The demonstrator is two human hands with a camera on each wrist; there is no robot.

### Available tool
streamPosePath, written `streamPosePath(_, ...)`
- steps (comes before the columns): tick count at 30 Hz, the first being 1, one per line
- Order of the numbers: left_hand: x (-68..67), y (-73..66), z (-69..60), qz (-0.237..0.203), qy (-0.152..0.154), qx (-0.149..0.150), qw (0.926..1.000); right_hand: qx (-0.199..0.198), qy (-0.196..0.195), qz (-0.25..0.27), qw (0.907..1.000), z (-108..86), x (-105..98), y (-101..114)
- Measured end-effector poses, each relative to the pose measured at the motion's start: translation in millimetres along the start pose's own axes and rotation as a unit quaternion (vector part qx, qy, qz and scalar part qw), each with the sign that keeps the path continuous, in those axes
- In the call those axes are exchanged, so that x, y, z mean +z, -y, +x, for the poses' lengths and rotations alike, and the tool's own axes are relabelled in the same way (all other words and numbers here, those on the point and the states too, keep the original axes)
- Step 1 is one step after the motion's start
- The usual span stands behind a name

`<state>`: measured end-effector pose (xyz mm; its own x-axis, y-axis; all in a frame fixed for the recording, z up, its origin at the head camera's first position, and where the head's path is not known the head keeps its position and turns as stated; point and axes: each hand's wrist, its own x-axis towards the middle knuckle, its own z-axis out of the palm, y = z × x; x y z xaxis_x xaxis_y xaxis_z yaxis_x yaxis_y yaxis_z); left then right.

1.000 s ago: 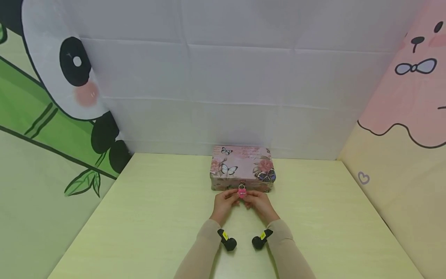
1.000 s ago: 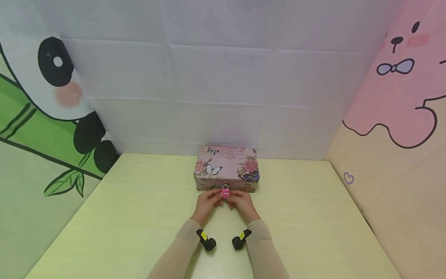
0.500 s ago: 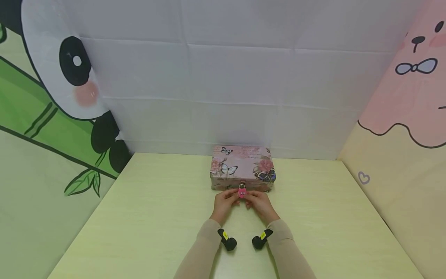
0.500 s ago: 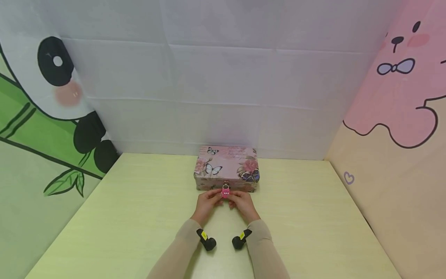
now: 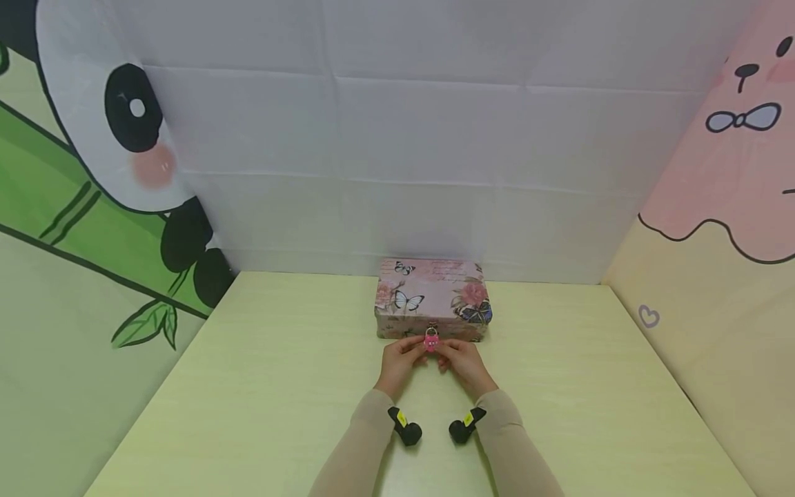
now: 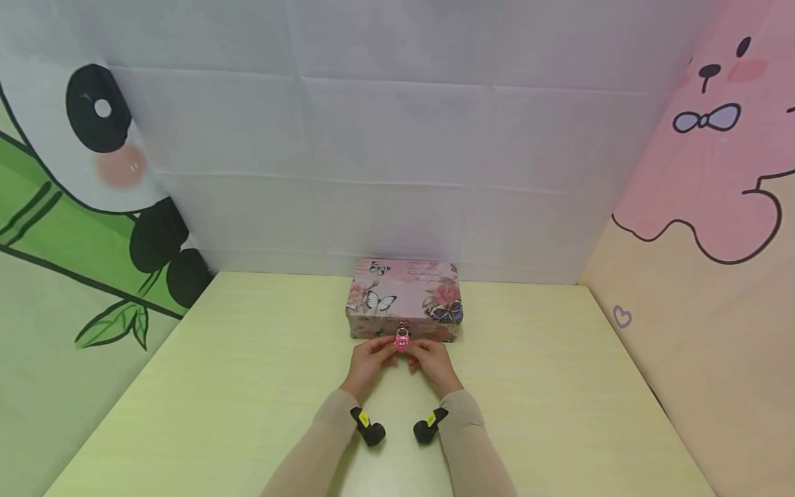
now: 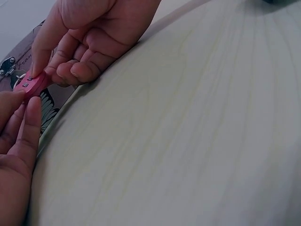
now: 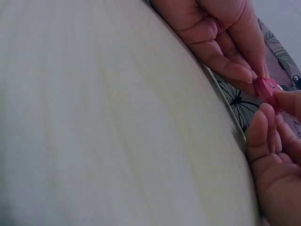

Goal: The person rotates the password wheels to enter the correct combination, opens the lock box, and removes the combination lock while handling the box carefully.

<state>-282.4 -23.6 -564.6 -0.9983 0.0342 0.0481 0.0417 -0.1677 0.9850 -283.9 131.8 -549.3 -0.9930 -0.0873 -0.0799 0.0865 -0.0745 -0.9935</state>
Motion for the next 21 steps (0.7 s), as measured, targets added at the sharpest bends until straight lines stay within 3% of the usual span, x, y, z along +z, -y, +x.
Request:
streamPosePath(16, -0.2, 0.2, 0.0, -0.002, 0.0, -0.009, 1.0, 0.016, -0.002, 0.019, 0.9997, 0.6, 0.8, 0.3)
streamPosePath(21, -0.5, 1.0, 0.3, -0.008, 0.005, 0.003, 1.0, 0.014, -0.009, 0.025, 0.9995, 1.7, 0.5, -0.1)
